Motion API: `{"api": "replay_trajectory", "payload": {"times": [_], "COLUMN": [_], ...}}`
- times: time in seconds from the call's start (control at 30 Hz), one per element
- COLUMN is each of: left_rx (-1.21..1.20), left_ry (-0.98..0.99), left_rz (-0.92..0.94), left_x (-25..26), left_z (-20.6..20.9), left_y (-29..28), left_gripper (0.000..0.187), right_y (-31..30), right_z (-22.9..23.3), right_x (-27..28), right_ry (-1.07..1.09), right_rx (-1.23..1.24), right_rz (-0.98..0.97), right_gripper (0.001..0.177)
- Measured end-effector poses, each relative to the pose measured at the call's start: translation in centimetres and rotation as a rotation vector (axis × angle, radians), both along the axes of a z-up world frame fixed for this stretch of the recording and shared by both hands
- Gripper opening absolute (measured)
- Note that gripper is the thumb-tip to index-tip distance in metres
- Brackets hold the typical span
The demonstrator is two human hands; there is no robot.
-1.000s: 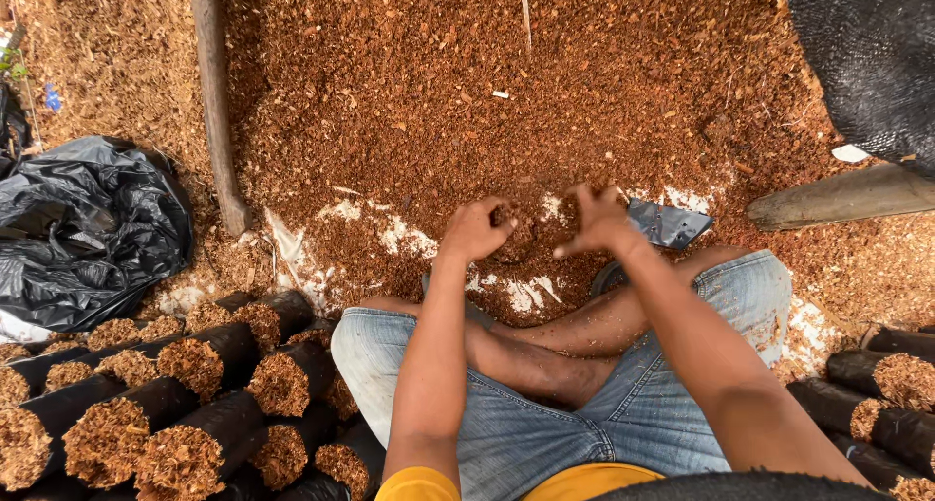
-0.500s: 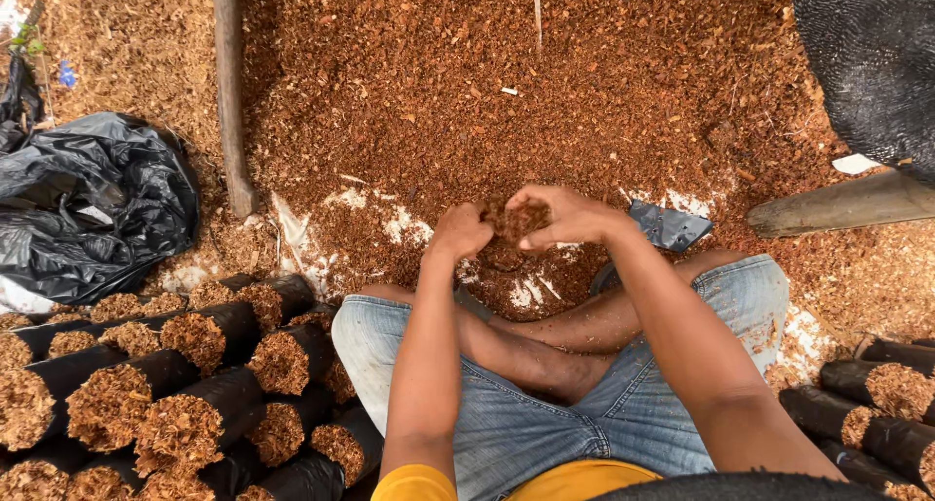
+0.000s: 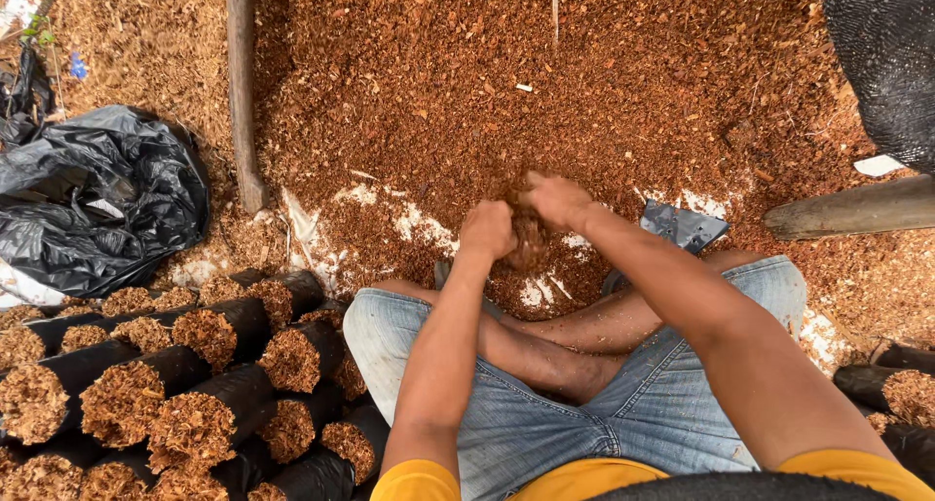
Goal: The person scoops soil from a large pile and fills black plastic nursery bags. They pack the soil into the bags by hand and place the filled bags in rows on the ground.
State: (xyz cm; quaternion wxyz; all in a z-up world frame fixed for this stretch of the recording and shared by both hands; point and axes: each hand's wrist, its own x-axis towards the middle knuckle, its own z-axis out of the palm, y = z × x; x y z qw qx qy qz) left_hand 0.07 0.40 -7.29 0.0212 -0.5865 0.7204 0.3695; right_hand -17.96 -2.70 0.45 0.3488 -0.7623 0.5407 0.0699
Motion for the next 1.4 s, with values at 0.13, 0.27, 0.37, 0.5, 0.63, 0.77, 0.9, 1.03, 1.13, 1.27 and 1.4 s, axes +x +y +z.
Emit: {"api": "replay_trajectory", "payload": {"times": [0.13, 0.27, 0.37, 0.5, 0.63, 0.77, 0.9, 1.03, 1.13, 1.27, 1.4], "left_rx": [-0.153, -0.084, -0.081, -0.154, -0.020, 0.420, 0.406, 0.309, 0.203, 0.107, 0.156], "left_ry": [-0.130, 0.068, 0.157, 0.060, 0.139, 0.405, 0.413, 0.348, 0.263, 0.116, 0.313], "left_rz": [0.036, 0.160, 0.212, 0.141, 0.168, 0.236, 0.269, 0.222, 0.196, 0.222, 0.348], "left_x": [-0.8, -0.3, 0.2, 0.5, 0.6, 0.4, 1.8, 0.2, -1.7, -1.9, -0.2], "left_z": [3.5, 4.1, 4.5, 5.5, 14.0, 23.4, 22.8, 16.5, 9.5, 11.3, 12.0], "left_y": [-0.1, 0.1, 0.2, 0.3, 2.5, 4.1, 3.9, 3.5, 2.6, 3.0, 3.5], "left_gripper": [0.016, 0.021, 0.025, 0.030, 0.049, 0.062, 0.070, 0.075, 0.076, 0.067, 0.067], "right_y": [0.4, 2.5, 4.5, 5.4, 5.5, 7.1, 7.3, 9.7, 10.6, 9.0, 9.5], "right_z": [3.4, 15.8, 16.0, 3.6, 6.2, 10.6, 7.9, 3.7, -3.2, 2.1, 15.5], "right_x": [-2.6, -0.3, 0.6, 0.3, 1.0, 0.7, -2.5, -0.9, -0.8, -2.0, -0.2], "right_ry": [-0.036, -0.302, -0.287, 0.014, 0.043, -0.554, -0.485, 0.022, 0.269, -0.098, -0.584], "right_rx": [0.103, 0.210, 0.033, -0.391, -0.470, 0.248, 0.039, -0.068, -0.139, 0.074, 0.286], "right_rz": [-0.064, -0.164, -0.116, 0.040, -0.315, -0.809, -0.781, -0.255, -0.163, -0.421, -0.602], "right_gripper": [0.038, 0.053, 0.045, 0.018, 0.024, 0.064, 0.062, 0.089, 0.060, 0.034, 0.044]}}
